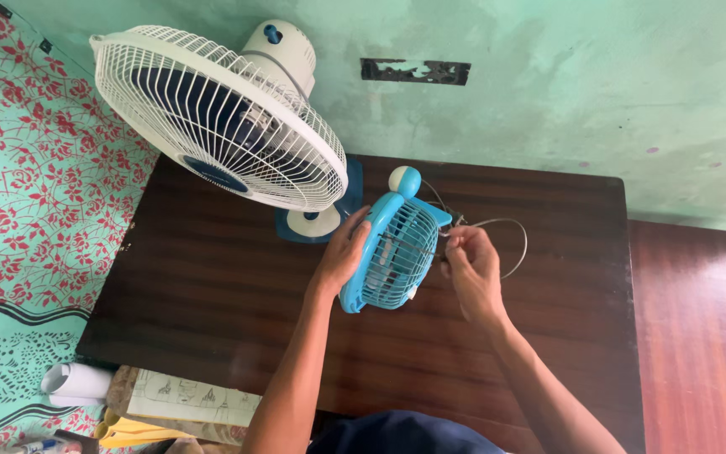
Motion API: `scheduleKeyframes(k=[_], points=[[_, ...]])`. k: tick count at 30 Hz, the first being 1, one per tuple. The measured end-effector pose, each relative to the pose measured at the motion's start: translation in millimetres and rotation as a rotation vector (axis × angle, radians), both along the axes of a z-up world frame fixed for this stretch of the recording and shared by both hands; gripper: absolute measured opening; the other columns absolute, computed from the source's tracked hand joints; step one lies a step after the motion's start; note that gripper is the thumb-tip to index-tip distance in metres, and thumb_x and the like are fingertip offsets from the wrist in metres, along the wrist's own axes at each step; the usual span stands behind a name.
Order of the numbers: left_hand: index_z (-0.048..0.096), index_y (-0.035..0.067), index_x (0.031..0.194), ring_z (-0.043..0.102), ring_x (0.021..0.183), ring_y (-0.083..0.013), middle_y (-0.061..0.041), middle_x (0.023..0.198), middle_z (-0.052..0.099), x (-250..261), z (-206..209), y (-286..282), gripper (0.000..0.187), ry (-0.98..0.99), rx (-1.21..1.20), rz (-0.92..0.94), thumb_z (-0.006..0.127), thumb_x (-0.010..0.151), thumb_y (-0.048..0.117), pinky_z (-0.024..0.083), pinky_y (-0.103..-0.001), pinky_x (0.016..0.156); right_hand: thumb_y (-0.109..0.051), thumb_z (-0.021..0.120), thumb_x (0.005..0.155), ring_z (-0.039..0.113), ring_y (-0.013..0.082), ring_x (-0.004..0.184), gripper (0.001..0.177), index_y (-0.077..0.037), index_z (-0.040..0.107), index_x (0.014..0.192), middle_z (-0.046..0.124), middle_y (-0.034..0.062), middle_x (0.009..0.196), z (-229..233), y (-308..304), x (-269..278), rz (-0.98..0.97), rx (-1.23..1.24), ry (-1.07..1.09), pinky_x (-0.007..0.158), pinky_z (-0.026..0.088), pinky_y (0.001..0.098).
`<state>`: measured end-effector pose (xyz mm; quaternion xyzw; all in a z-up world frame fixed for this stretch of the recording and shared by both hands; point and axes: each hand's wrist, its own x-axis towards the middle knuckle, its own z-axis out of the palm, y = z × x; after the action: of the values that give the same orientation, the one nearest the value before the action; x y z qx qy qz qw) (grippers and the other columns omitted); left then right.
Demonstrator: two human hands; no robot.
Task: The person uses a screwdriver to remove screws from the front grille of a small blue electric fan, then detaches the grille and removes the fan blades. The removed parts are placed on the table next to the fan.
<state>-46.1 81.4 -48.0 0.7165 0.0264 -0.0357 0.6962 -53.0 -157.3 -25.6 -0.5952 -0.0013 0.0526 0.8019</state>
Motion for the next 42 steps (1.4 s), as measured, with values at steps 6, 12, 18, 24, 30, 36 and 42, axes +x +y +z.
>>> scheduleKeyframes(k=[6, 12, 18, 24, 30, 36, 42], points=[[0.061, 0.004, 0.137, 0.064, 0.110, -0.0185, -0.011, 0.118, 0.070, 0, 5, -3, 0.056, 0.107, 0.036, -0.011, 0.044, 0.103, 0.046, 0.050, -0.034, 0.097, -0.027, 0.031, 0.110, 0.046, 0.0087, 0.051, 0.031, -0.008, 0.052, 0.122, 0.052, 0.0010, 0.063, 6, -5, -11, -0.006, -0.150, 0.078, 0.050, 0.042, 0.0256], [0.062, 0.007, 0.132, 0.062, 0.108, -0.0157, -0.007, 0.116, 0.069, -2, 8, -4, 0.054, 0.104, 0.098, 0.008, 0.044, 0.103, 0.048, 0.048, -0.032, 0.096, -0.019, 0.045, 0.107, 0.039, 0.0052, 0.060, 0.029, -0.010, 0.042, 0.135, 0.039, -0.0020, 0.069, 3, -18, -14, 0.033, -0.351, -0.020, 0.066, 0.051, 0.0232], [0.064, 0.005, 0.127, 0.058, 0.098, -0.0163, -0.007, 0.105, 0.065, -1, 11, -2, 0.052, 0.121, 0.089, -0.013, 0.043, 0.105, 0.047, 0.049, -0.035, 0.091, -0.011, 0.048, 0.102, 0.040, 0.0065, 0.071, 0.042, -0.013, 0.025, 0.138, 0.044, -0.0005, 0.086, -1, -32, -11, 0.314, -0.162, -0.023, 0.062, 0.045, 0.0259], [0.062, 0.007, 0.129, 0.061, 0.103, -0.0159, -0.006, 0.109, 0.067, -2, 13, -6, 0.052, 0.113, 0.114, -0.023, 0.042, 0.104, 0.048, 0.049, -0.035, 0.094, -0.014, 0.043, 0.108, 0.035, 0.0085, 0.068, 0.032, -0.012, 0.029, 0.138, 0.037, 0.0012, 0.080, -2, -35, -11, 0.263, -0.157, 0.041, 0.060, 0.037, 0.0280], [0.063, 0.005, 0.129, 0.062, 0.102, -0.0190, -0.010, 0.109, 0.066, -4, 13, -5, 0.055, 0.175, 0.087, -0.043, 0.041, 0.105, 0.050, 0.052, -0.037, 0.093, -0.016, 0.041, 0.105, 0.040, 0.0077, 0.067, 0.029, -0.014, 0.027, 0.130, 0.041, -0.0012, 0.080, 1, -38, -13, 0.318, -0.095, 0.223, 0.061, 0.043, 0.0267], [0.061, 0.010, 0.130, 0.063, 0.097, -0.0127, -0.003, 0.105, 0.068, -2, 8, -7, 0.051, 0.182, -0.005, -0.039, 0.042, 0.102, 0.049, 0.053, -0.033, 0.088, -0.016, 0.042, 0.107, 0.039, 0.0121, 0.065, 0.025, -0.015, 0.032, 0.130, 0.038, 0.0030, 0.077, 2, -37, -7, 0.230, -0.178, 0.150, 0.057, 0.040, 0.0280], [0.065, 0.006, 0.126, 0.060, 0.089, -0.0144, -0.005, 0.098, 0.066, -1, 0, -7, 0.051, 0.197, 0.029, -0.038, 0.042, 0.106, 0.047, 0.053, -0.034, 0.083, -0.013, 0.043, 0.104, 0.040, 0.0075, 0.068, 0.026, -0.017, 0.028, 0.125, 0.037, 0.0000, 0.082, -3, -41, -12, 0.249, 0.021, 0.213, 0.057, 0.038, 0.0256]])
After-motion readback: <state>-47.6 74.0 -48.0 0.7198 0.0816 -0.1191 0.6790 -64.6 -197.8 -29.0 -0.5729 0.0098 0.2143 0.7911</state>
